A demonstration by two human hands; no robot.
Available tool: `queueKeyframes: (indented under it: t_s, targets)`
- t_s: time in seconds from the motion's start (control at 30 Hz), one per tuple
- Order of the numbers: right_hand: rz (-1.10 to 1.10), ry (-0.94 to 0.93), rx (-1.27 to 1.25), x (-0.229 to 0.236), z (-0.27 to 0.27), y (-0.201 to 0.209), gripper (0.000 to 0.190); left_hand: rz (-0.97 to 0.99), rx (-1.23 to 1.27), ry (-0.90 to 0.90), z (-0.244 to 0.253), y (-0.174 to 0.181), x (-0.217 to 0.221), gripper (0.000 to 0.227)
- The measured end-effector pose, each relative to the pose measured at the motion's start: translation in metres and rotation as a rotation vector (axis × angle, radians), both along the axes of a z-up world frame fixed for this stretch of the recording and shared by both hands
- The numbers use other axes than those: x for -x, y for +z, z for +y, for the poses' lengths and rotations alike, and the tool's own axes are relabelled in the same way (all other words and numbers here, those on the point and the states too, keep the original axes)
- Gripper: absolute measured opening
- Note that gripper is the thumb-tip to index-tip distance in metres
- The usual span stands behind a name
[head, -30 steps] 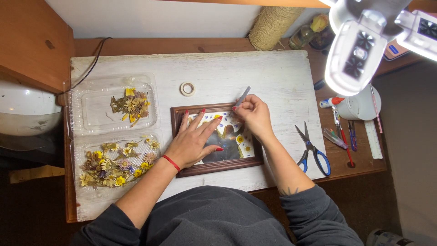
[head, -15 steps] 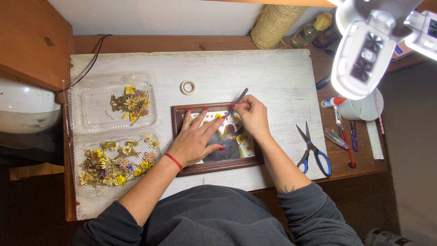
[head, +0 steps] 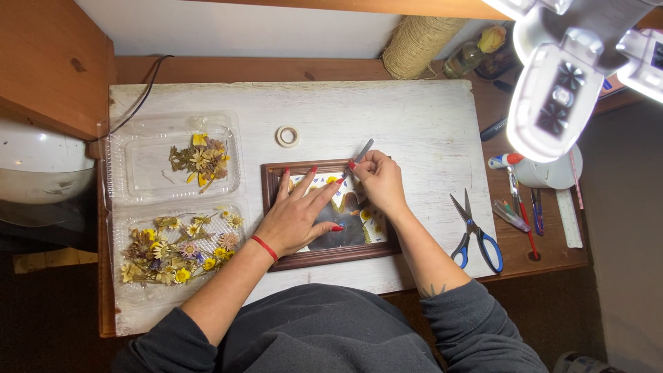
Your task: Arranging dried flower petals inside a picture frame and securing them with tape.
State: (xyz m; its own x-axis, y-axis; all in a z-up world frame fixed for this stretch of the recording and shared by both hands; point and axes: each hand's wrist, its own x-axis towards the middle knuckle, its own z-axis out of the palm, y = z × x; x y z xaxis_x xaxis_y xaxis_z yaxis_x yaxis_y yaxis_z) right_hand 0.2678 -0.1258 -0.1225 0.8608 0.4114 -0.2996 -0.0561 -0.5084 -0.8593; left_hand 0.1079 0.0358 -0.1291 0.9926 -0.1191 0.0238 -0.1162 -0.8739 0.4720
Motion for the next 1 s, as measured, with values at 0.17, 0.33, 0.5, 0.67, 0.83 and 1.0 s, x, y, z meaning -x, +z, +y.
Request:
queueKeyframes:
  t_s: [0.17,0.33,0.5,0.67,0.83,1.0]
  targets:
    - [0.022,0.006,-0.076,-0.008,-0.009,-0.023,0.007,-0.001,0.060,0.063,0.007,-0.002,0.005,0.084]
    - [0.201,-0.079,-0.157,-0.016,-0.016,-0.010,0.004,-0.145,0.318,0.213,0.019,0.008,0.013,0.084]
    - [0.138,-0.260,-0.229,-0.055,-0.071,-0.018,0.008,-0.058,0.768,0.294,0.015,0.031,0.027,0.085]
    - [0.083,-0.439,-0.187,-0.072,-0.109,-0.012,0.004,0.111,1.168,0.344,0.002,0.032,0.037,0.079]
    - [0.042,-0.481,-0.126,-0.068,-0.109,-0.011,0.006,0.232,1.455,0.325,-0.010,0.039,0.040,0.076]
    - [-0.197,-0.428,0.006,-0.058,-0.114,-0.001,0.012,0.235,1.439,0.325,-0.009,0.045,0.041,0.077]
